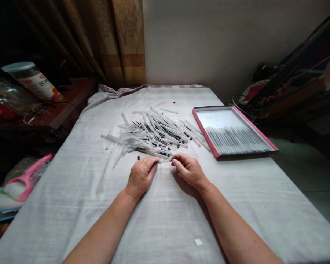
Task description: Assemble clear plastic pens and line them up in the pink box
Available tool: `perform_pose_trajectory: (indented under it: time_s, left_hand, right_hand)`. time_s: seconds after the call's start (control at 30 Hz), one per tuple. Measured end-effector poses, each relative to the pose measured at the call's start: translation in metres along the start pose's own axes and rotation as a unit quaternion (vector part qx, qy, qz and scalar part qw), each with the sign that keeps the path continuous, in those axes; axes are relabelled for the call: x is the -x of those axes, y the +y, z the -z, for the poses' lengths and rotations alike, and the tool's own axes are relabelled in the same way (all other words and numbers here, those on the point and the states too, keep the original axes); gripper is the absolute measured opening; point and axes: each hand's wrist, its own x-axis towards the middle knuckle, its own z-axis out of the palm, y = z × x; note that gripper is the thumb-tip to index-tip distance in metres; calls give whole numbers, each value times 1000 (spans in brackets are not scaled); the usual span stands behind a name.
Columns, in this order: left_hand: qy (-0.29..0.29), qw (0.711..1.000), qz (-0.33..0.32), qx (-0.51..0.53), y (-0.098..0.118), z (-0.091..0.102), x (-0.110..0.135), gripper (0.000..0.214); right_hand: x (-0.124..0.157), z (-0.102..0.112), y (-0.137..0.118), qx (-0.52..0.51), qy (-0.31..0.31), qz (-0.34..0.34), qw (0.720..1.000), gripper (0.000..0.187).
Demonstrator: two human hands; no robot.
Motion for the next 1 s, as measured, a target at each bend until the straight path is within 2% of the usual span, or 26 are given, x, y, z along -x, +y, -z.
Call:
perform_pose_trajectory:
  time_s: [0.13,0.23,0.43,0.63,0.77,0.93,1.0]
  left_hand:
    - [2,1000,-8,1,0,-1,0,17]
    - [2,1000,-4,6,-1,-1,0,17]
    - [-4,1000,-2,4,-2,0,0,17]
    - [-6,1000,-14,10,-1,0,0,17]
    - [-6,1000,-9,13,-2,0,0,17]
    - [-7,1000,-9,11,-2,1,0,17]
    - [-7,1000,-13,12,-1,1,0,17]
  right_hand:
    - [1,0,-3,34,-12,-12,999,29]
    - [2,0,-2,32,-5,-3,999,19]
    - [0,-1,-1,21,1,34,999,12]
    - [0,0,-1,50,-9,14,999,34]
    - [2,1,-1,52,-10,24,998,17]
    - [1,0,-1,52,-13,37,998,15]
    - [0,0,-1,51,-10,33,998,20]
